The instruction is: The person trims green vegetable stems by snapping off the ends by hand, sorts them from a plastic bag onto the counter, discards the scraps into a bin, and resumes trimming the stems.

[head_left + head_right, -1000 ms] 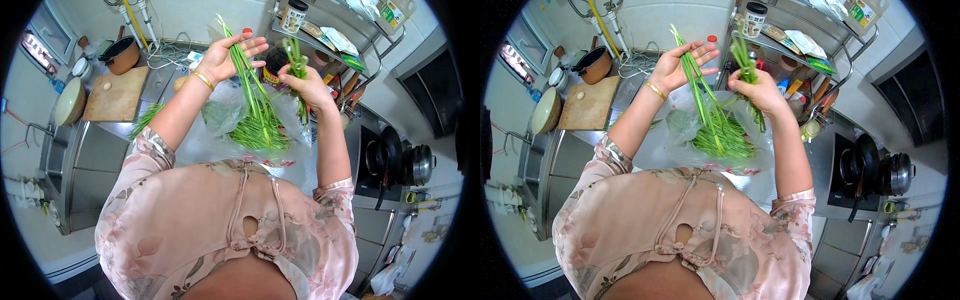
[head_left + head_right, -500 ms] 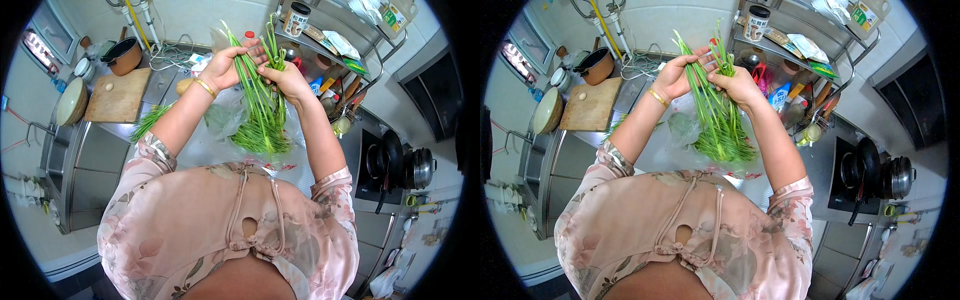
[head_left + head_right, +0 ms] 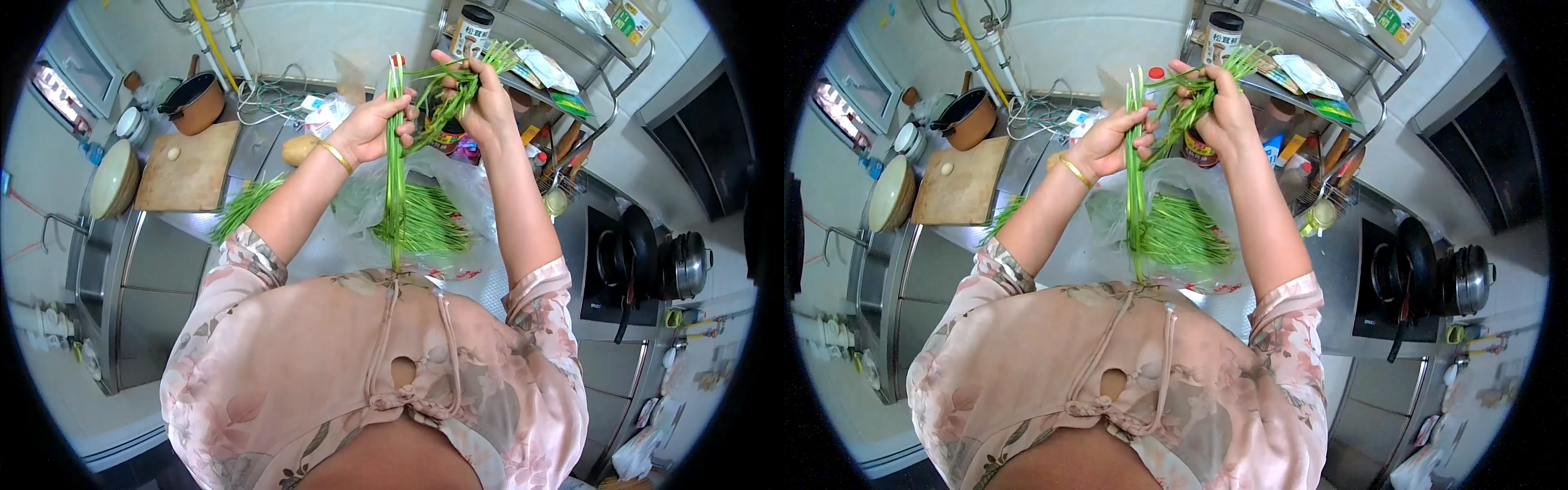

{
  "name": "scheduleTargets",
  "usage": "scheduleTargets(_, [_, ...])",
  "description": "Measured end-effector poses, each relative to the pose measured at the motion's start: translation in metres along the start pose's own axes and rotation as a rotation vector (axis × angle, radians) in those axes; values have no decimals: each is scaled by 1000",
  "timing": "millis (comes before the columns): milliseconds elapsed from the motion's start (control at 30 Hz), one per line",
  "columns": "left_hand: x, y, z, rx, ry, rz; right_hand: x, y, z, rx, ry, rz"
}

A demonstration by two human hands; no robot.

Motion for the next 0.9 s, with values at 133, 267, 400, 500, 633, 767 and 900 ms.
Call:
scheduleTargets(133, [-3, 5, 9, -36, -69, -75, -9, -6, -1, 99, 68, -51])
scheduleTargets(267, [-3, 15, 17, -113, -233, -202, -34, -22, -31, 42, 43, -53])
scheduleTargets(400, [3, 15, 21, -184, -311, -260, -69, -12, -40, 109, 118, -202])
scheduleTargets(500, [15, 10, 11, -129, -165, -162, -100, -1, -58, 135, 103, -293])
scheduleTargets(633, [36, 6, 0, -74, 95, -22, -111, 28, -60, 175, 375, -424])
scheduleTargets(767, [44, 3, -7, -115, 204, 14, -65, 61, -31, 57, 957, -138])
scheduleTargets(900, [42, 2, -1, -66, 204, 45, -1, 75, -14, -217, 1039, 100])
Point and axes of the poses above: each hand's wrist, its own y-axis away from the middle knuckle, its own z-axis out of the palm, x = y × z, the point moved 4 cm from there along -y, towards the middle knuckle, and after that the axes turned 7 degrees about -z, right-handed, at the moved point
